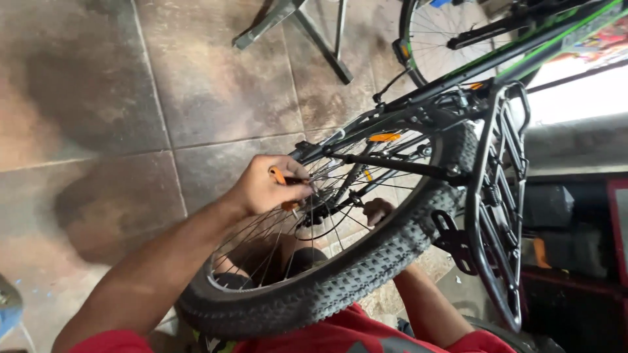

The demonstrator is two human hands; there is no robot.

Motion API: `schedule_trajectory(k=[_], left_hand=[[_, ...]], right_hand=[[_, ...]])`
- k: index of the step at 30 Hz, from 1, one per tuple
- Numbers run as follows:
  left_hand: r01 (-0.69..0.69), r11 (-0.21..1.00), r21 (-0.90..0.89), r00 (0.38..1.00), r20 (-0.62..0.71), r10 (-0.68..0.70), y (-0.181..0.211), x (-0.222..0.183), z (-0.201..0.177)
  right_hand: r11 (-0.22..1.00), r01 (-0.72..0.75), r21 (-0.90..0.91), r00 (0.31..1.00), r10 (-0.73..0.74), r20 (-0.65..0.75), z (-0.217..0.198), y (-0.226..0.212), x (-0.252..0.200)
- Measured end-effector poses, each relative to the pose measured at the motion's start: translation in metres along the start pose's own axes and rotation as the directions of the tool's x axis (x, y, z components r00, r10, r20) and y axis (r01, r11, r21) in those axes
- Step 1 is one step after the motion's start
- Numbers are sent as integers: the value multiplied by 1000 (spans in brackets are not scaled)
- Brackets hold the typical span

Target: Tightening the support bolts of a bicycle's rear rack using a screwdriver and a wrench.

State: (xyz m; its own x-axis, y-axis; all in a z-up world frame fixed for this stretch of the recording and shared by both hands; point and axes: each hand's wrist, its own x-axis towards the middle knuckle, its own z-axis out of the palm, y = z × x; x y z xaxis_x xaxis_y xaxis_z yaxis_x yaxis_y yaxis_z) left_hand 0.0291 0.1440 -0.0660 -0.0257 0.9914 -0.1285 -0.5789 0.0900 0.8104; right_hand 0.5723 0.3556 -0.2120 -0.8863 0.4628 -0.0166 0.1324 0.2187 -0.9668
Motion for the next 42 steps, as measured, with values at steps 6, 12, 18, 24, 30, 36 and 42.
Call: schedule_trajectory(k=[6,12,18,24,30,36,42], left_hand=[[-20,965,-261,997,-82,-1,-20,-2,-2],[261,860,-439,961,205,-188,25,-5,-5],[127,915,-384,974,222,-42,-2,12,-21],[-266,964,-8,936,237,260,-30,38,-28],[-651,572,499,759,418,499,-9,24,-34],[103,555,826,856,211,-473,78,8,-6],[-531,-246,811,701,584,411,-25,11,-22]], right_hand=[[959,280,48,896,-243,-372,-4,114,-16],[929,190,-318,862,-313,-398,15,80,-1],[750,41,-660,852,-372,-369,38,44,14],[803,-137,-580,887,-161,-432,50,-12,50],[774,-617,-139,745,519,-418,44,-44,55],[582,-580,-570,759,131,-638,70,-34,51],[76,-573,-816,735,-392,-553,88,-20,56]])
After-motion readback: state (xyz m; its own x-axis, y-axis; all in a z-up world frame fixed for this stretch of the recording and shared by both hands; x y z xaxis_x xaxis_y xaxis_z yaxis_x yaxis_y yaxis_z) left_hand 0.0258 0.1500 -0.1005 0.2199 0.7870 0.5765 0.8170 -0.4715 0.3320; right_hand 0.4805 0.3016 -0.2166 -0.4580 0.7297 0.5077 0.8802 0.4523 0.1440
